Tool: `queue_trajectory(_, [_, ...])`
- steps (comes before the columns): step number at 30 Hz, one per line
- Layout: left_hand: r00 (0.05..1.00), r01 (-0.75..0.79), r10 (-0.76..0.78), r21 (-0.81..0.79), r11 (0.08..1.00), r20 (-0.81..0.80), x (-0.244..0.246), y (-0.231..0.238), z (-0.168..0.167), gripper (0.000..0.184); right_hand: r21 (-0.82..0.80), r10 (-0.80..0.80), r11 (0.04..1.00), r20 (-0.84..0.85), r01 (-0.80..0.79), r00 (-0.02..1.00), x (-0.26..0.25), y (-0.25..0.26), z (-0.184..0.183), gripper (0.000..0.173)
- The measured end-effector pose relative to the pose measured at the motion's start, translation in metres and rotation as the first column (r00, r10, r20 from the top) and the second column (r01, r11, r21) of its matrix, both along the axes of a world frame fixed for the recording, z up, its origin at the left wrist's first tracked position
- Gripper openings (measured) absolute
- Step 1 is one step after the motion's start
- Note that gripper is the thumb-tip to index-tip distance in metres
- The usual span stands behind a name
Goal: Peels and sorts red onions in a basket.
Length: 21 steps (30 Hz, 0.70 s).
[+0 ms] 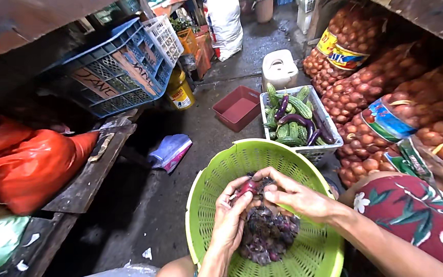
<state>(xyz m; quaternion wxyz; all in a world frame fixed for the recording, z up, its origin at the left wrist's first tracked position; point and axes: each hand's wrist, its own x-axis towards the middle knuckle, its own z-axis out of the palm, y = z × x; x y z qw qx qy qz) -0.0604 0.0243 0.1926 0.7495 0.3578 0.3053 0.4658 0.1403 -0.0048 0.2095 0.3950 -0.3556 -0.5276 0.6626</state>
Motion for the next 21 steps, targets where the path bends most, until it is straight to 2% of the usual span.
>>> queue_trajectory(3, [1.000,0.010,-0.010,-0.002,1.000,0.002,0.000,0.000,0.000,0.036,-0.035,-0.029,0.999,-0.052,0.027,0.998,0.001,0.002,-0.001,0.030])
queue_trajectory(6, [1.000,0.007,-0.006,-0.041,0.999,0.017,0.000,-0.001,0.002,0.033,0.021,-0.103,0.994,-0.032,0.103,0.994,0.000,0.002,-0.005,0.029])
queue_trajectory(10, [1.000,-0.029,0.029,-0.112,0.993,-0.007,0.001,0.001,0.003,0.026,0.131,-0.093,0.988,0.066,0.084,0.993,-0.004,-0.001,-0.004,0.050])
queue_trajectory(13, [0.998,-0.051,0.048,-0.058,0.997,-0.049,0.002,0.000,0.002,0.028,0.219,-0.122,0.972,0.174,0.082,0.977,-0.006,-0.002,-0.005,0.044])
queue_trajectory(17, [0.976,-0.117,0.122,0.042,0.992,-0.180,0.006,-0.002,0.004,0.031,0.425,-0.288,0.897,0.347,0.124,0.893,-0.011,-0.003,-0.016,0.035])
queue_trajectory(19, [0.970,-0.129,0.138,0.059,0.990,-0.198,0.006,-0.002,0.004,0.031,0.515,-0.374,0.844,0.366,0.150,0.852,-0.015,-0.004,-0.023,0.033])
queue_trajectory(21, [0.973,-0.118,0.129,0.071,0.991,-0.189,0.005,-0.002,0.003,0.031,0.528,-0.414,0.824,0.315,0.204,0.854,-0.017,-0.005,-0.024,0.032])
